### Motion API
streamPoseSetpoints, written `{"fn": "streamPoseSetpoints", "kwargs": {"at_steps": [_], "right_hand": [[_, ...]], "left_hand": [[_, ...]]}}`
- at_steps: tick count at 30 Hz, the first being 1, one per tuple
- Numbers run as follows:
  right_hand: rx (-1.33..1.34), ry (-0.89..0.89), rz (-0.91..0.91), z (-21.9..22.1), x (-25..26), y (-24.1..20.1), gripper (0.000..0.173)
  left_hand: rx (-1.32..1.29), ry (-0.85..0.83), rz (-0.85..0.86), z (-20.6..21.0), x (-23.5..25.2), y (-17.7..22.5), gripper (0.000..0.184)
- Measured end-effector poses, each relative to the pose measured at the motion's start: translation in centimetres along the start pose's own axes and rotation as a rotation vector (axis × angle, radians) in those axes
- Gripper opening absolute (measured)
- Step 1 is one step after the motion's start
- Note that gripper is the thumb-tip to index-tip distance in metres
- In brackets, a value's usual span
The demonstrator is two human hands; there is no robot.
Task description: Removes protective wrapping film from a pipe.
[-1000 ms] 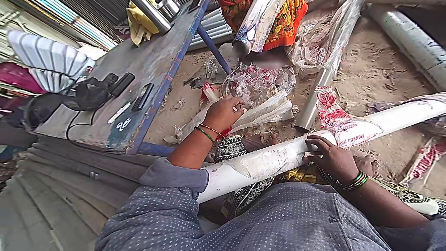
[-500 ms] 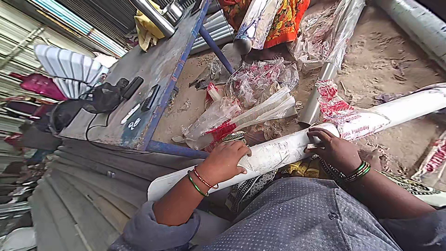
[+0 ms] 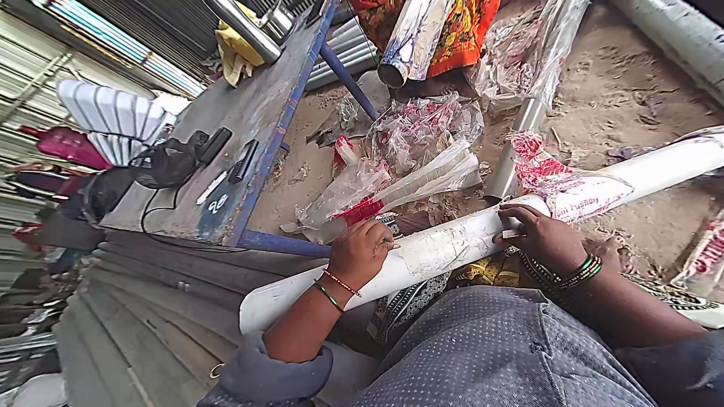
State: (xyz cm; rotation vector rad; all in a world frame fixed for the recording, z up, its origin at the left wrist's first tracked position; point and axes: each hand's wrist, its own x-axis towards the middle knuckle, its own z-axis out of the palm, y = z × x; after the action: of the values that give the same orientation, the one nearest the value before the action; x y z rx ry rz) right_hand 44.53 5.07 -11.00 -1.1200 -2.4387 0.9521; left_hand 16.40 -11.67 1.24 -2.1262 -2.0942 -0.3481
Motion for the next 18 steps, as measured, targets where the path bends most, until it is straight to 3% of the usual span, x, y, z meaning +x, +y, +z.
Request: {"fn": "streamPoseSetpoints", "kwargs": {"at_steps": [6,13,18], "right_hand": [[-0.002,-0.002,0.01,0.1,0.1,0.3,0.048],[-0.006,0.036,-0.017,0.4,-0.1,0.3,0.05],[-0.002,0.069,-0.046,0.6,-0.3,0.4,0.049]], "left_hand": [[-0.056,0.04,-0.303,-1.3,1.5,-1.1,0.015],[0.025,0.062,-0.499,-2.5,2.1,-1.4,0.019],[0.046,-0.255,-0.682,-3.9,3.4,-1.7,0.031]]}}
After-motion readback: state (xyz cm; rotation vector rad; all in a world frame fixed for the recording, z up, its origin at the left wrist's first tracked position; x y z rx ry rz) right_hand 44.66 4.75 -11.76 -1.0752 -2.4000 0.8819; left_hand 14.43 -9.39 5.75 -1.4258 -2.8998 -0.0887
